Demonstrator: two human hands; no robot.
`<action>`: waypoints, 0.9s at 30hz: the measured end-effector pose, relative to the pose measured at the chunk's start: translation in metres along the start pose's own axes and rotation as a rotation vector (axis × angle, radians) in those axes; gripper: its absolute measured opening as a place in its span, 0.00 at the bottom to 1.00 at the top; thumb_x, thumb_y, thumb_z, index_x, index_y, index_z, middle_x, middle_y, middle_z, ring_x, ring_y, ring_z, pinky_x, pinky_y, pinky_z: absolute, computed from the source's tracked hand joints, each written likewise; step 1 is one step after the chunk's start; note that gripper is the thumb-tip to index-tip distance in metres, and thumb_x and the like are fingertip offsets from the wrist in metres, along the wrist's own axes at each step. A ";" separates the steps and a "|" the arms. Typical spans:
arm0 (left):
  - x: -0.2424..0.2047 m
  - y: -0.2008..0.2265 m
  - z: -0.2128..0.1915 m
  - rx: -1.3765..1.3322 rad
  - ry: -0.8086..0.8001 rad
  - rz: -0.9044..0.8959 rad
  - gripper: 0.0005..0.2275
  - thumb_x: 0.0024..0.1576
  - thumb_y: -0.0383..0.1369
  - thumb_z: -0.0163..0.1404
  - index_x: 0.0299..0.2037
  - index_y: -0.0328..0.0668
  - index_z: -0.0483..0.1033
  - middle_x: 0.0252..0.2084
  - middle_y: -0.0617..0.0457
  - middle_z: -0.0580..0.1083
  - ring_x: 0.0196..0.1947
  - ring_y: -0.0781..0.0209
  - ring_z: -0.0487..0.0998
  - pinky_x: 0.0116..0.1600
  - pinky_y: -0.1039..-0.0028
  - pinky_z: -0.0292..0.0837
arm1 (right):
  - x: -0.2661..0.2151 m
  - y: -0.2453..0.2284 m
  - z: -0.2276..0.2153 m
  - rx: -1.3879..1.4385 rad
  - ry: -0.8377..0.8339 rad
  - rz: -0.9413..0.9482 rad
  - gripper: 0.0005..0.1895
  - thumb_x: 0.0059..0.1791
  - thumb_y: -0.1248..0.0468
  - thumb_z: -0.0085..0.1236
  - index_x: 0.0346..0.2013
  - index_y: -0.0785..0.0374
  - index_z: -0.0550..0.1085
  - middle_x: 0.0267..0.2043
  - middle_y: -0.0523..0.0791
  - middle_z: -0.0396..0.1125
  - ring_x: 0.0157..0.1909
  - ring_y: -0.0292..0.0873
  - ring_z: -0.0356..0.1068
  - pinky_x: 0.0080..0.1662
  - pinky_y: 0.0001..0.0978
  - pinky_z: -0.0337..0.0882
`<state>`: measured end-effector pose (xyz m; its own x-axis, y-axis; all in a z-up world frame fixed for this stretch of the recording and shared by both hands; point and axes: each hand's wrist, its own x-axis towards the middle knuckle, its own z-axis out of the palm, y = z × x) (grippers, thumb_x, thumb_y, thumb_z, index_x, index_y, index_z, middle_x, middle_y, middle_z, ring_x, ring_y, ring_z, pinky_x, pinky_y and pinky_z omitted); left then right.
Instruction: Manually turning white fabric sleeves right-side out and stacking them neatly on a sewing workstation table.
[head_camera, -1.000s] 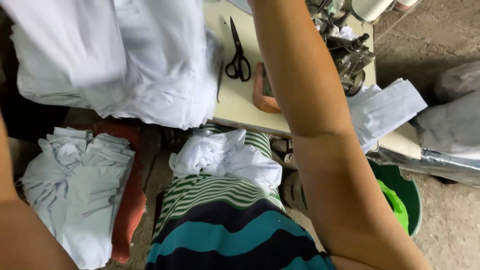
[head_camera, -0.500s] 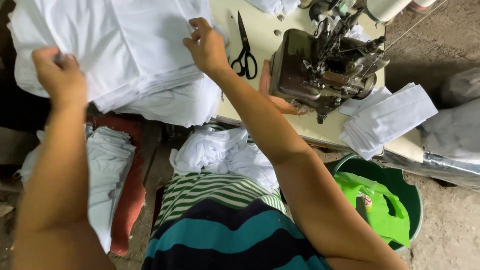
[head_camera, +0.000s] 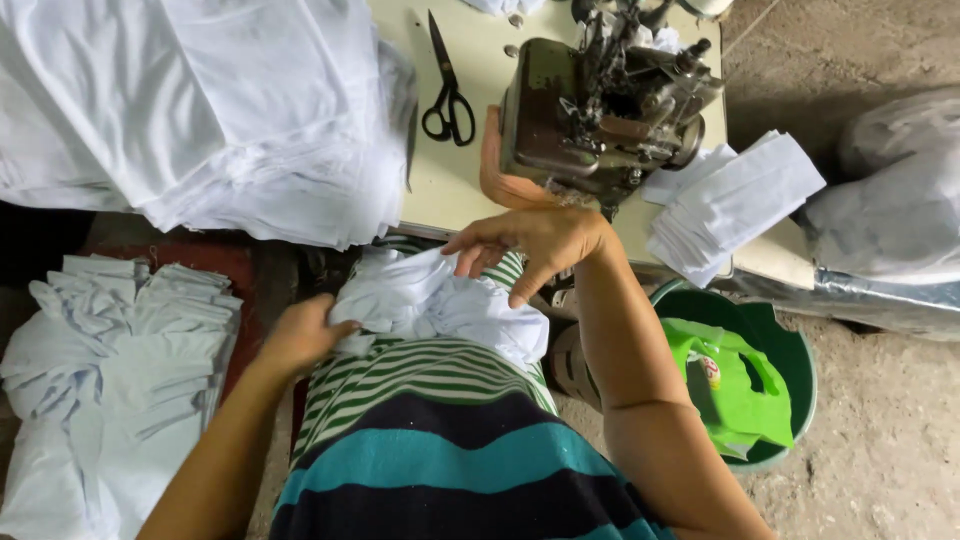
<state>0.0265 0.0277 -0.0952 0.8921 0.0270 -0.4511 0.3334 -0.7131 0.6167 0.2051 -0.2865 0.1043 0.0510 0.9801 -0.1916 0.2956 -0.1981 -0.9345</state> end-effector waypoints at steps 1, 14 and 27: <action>-0.012 0.015 -0.015 0.072 0.009 0.019 0.21 0.52 0.46 0.59 0.45 0.34 0.78 0.42 0.33 0.79 0.49 0.31 0.79 0.48 0.47 0.74 | -0.008 0.010 0.009 0.082 0.020 -0.032 0.49 0.38 0.54 0.76 0.67 0.69 0.63 0.61 0.55 0.69 0.60 0.50 0.70 0.59 0.42 0.69; -0.034 0.253 -0.121 -0.088 0.146 1.170 0.14 0.51 0.14 0.45 0.39 0.40 0.80 0.39 0.45 0.73 0.42 0.43 0.77 0.52 0.57 0.73 | 0.003 0.030 0.040 0.017 0.771 -0.505 0.42 0.41 0.62 0.77 0.63 0.72 0.66 0.54 0.52 0.70 0.57 0.45 0.69 0.61 0.46 0.68; -0.025 0.268 -0.132 -0.471 0.081 0.886 0.03 0.65 0.23 0.50 0.41 0.42 0.74 0.37 0.50 0.79 0.38 0.64 0.82 0.48 0.72 0.82 | -0.066 -0.013 0.046 -0.169 1.288 -0.342 0.08 0.55 0.60 0.61 0.42 0.62 0.75 0.37 0.42 0.70 0.34 0.34 0.67 0.34 0.24 0.68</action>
<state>0.1336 -0.0714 0.1669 0.8889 -0.3193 0.3283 -0.3895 -0.1499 0.9087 0.1541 -0.3493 0.1155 0.7786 0.3086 0.5463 0.5823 -0.0309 -0.8124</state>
